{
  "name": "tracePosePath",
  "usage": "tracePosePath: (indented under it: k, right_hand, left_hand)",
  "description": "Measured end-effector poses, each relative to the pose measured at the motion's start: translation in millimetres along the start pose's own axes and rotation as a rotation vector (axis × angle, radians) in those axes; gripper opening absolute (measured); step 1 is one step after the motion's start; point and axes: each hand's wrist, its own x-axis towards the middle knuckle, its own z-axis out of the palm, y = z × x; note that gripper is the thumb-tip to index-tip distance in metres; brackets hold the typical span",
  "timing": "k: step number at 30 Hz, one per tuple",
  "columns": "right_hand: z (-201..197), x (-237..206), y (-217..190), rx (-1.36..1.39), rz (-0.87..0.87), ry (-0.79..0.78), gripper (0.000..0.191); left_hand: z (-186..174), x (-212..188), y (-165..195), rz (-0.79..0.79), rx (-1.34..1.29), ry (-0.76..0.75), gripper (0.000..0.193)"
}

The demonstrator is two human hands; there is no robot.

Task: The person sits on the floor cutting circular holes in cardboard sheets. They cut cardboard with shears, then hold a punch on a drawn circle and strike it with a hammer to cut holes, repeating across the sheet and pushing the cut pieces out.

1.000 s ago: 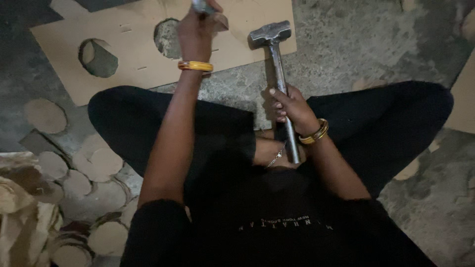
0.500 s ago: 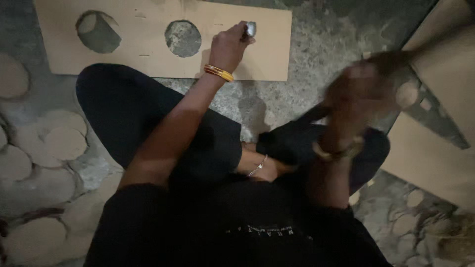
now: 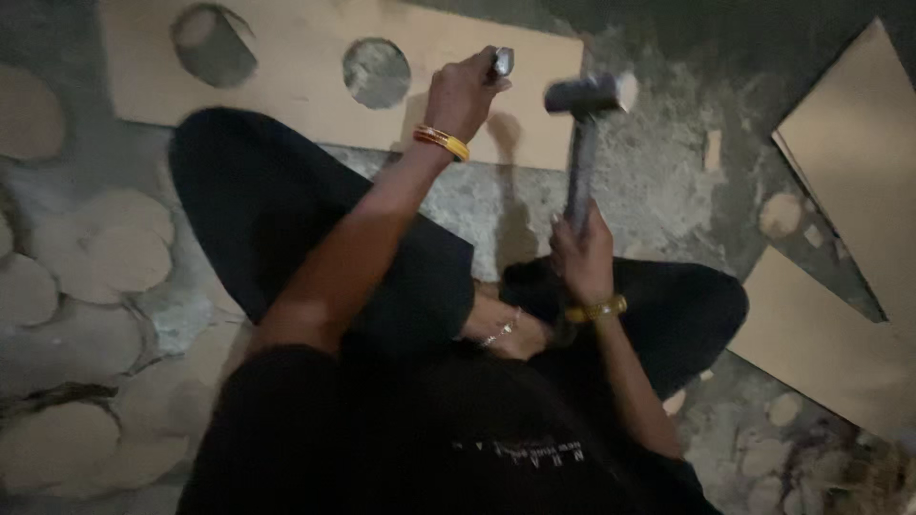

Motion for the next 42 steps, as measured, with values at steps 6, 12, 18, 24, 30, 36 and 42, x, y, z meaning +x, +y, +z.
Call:
tracePosePath:
  k: [6, 12, 18, 24, 30, 36, 42]
  right_hand:
    - [8.8, -11.7, 40.1, 0.503, 0.483, -0.08, 0.015]
    - [28.0, -6.4, 54.2, 0.291, 0.495, -0.086, 0.018]
    - [25.4, -10.4, 59.0, 0.365, 0.547, -0.087, 0.018]
    - [27.2, -8.3, 61.0, 0.378, 0.557, -0.081, 0.02]
    - [23.8, -11.6, 35.3, 0.351, 0.43, -0.038, 0.022]
    - [-18.3, 19.9, -46.6, 0.237, -0.145, 0.257, 0.019]
    - [-122.6, 65.5, -144.4, 0.057, -0.8, 0.909, 0.027]
  left_hand:
    - [-27.8, 12.6, -7.1, -0.091, -0.456, 0.075, 0.006]
    - [-45.4, 9.1, -1.4, 0.093, -0.468, 0.099, 0.013]
    - [-53.3, 6.0, 5.0, -0.01, -0.444, 0.019, 0.014]
    - [-49.6, 3.9, 5.8, -0.001, -0.418, 0.025, 0.009]
    - [-25.5, 8.0, 6.6, -0.138, -0.349, -0.105, 0.014]
    - [-6.9, 15.6, 12.5, -0.021, -0.188, -0.077, 0.029]
    - [-2.2, 13.9, 11.5, 0.083, -0.117, -0.069, 0.034]
